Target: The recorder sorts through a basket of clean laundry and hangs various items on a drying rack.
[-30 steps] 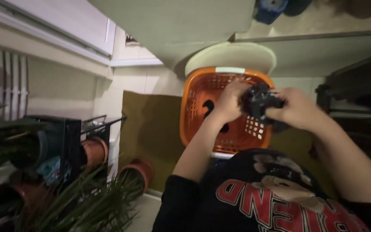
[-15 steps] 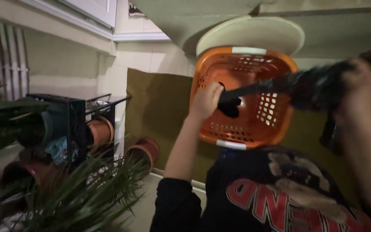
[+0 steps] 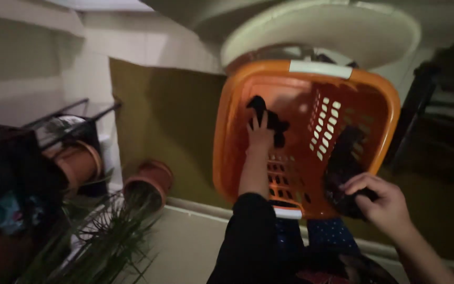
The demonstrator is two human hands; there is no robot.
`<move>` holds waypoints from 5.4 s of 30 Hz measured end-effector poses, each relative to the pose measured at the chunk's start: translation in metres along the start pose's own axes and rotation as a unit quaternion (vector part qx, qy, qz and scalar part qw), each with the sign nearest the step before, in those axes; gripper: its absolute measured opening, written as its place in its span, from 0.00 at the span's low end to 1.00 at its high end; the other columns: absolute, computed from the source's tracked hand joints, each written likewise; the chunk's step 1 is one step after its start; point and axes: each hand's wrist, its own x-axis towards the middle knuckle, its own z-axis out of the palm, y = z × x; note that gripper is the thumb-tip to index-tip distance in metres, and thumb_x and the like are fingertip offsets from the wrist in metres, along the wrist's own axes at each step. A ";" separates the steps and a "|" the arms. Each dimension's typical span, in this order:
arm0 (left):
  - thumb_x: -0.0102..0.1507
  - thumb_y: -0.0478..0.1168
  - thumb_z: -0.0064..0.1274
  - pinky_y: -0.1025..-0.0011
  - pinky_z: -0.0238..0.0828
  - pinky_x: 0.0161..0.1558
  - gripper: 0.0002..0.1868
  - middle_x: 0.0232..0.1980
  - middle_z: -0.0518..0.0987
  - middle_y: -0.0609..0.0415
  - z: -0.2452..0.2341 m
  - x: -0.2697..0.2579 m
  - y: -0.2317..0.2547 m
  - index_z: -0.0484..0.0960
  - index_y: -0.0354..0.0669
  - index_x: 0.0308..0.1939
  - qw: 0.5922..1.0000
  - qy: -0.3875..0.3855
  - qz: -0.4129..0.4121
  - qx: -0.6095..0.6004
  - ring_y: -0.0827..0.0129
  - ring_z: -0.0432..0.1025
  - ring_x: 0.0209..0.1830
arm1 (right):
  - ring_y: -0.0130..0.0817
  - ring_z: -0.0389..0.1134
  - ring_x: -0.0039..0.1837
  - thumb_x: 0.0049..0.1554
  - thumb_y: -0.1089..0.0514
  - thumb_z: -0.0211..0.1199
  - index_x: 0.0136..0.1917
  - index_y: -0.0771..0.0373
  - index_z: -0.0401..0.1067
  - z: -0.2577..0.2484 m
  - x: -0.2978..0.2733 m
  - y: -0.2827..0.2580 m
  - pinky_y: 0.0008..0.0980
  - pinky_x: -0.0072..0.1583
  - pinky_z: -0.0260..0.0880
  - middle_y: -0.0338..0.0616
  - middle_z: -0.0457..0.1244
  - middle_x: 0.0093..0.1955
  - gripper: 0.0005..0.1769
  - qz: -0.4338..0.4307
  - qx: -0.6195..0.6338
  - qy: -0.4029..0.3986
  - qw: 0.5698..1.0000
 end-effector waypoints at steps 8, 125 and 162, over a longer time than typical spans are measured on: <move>0.59 0.32 0.57 0.56 0.66 0.60 0.12 0.53 0.76 0.49 0.101 0.049 -0.027 0.79 0.45 0.46 0.839 0.198 0.103 -0.497 0.56 0.70 0.57 | 0.32 0.67 0.45 0.54 0.69 0.49 0.55 0.66 0.72 -0.011 0.006 0.026 0.31 0.52 0.68 0.43 0.68 0.47 0.17 0.072 0.176 -0.068 0.979; 0.64 0.36 0.59 0.48 0.72 0.59 0.20 0.62 0.73 0.44 0.026 -0.043 -0.037 0.72 0.40 0.58 0.650 0.195 -0.023 -0.734 0.48 0.71 0.62 | 0.39 0.76 0.52 0.55 0.47 0.70 0.70 0.51 0.64 -0.009 0.024 -0.050 0.39 0.57 0.74 0.46 0.74 0.48 0.33 0.244 -0.187 -0.158 0.938; 0.57 0.20 0.50 0.73 0.75 0.48 0.19 0.46 0.75 0.52 -0.089 -0.295 0.043 0.84 0.39 0.48 0.719 0.481 0.115 -0.488 0.64 0.77 0.44 | 0.34 0.72 0.50 0.62 0.43 0.60 0.57 0.50 0.74 -0.080 0.007 -0.093 0.39 0.53 0.75 0.34 0.69 0.51 0.14 0.189 0.438 0.139 0.868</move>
